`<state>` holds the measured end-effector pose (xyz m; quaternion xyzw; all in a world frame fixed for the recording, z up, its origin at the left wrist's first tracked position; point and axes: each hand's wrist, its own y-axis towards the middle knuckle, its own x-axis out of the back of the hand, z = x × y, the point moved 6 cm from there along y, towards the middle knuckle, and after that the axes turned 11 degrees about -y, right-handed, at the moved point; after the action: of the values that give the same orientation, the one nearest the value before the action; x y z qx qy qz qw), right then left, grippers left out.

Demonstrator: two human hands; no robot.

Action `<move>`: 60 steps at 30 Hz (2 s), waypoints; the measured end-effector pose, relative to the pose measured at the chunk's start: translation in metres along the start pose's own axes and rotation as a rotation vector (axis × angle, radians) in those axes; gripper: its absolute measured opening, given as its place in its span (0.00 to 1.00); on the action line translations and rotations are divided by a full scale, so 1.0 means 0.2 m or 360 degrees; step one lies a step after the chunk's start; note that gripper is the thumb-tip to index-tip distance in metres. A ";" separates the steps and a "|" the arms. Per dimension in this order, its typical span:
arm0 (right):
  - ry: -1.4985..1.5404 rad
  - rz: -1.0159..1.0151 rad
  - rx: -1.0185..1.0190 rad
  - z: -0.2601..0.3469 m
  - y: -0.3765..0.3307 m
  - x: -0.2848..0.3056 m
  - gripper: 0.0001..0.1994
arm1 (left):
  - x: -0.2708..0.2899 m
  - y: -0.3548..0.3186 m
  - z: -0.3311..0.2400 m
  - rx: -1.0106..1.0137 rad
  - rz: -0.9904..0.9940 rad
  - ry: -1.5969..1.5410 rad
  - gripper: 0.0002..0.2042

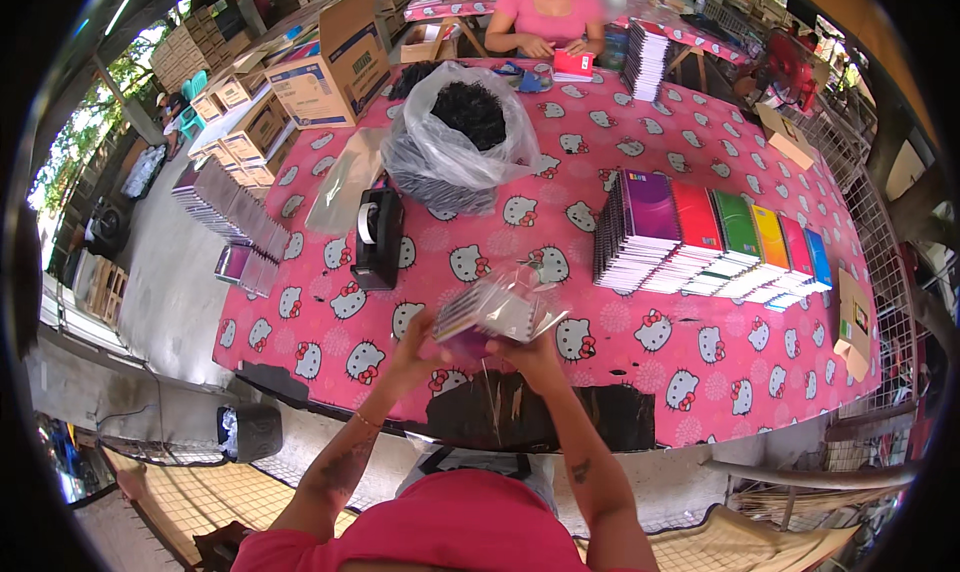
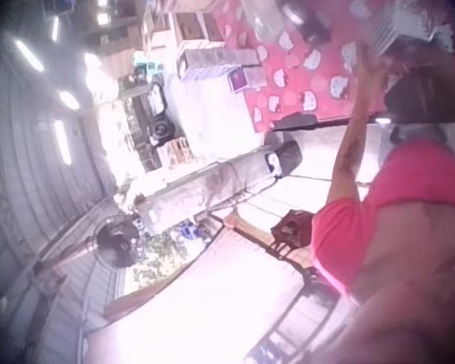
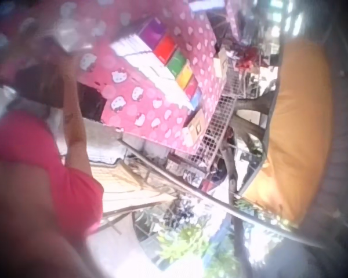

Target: The person organizes stacks of colorful books on a table and then individually wraps each book in plastic film, using a tape dispenser to secure the packaging.

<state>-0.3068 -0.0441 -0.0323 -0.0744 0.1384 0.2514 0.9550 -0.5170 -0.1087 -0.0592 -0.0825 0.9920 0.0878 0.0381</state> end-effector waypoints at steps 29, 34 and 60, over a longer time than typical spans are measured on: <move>-0.2781 -0.0006 0.0540 0.45 -0.02 -0.63 0.21 | 0.69 0.54 0.04 0.0121 -0.0806 -0.0155 0.14; -0.2682 -0.0009 0.0542 0.42 -0.05 -0.69 0.22 | 0.86 0.35 0.17 0.0315 -0.0758 -0.0026 0.10; -0.2199 0.0223 0.0904 0.25 -0.10 -0.23 0.29 | -0.13 0.39 -0.61 -0.0972 0.1006 0.0718 0.08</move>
<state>-0.3242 -0.0732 0.0307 0.3587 -0.4288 0.2556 0.7887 -0.5126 -0.0502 0.0760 0.1982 0.8809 0.3617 -0.2321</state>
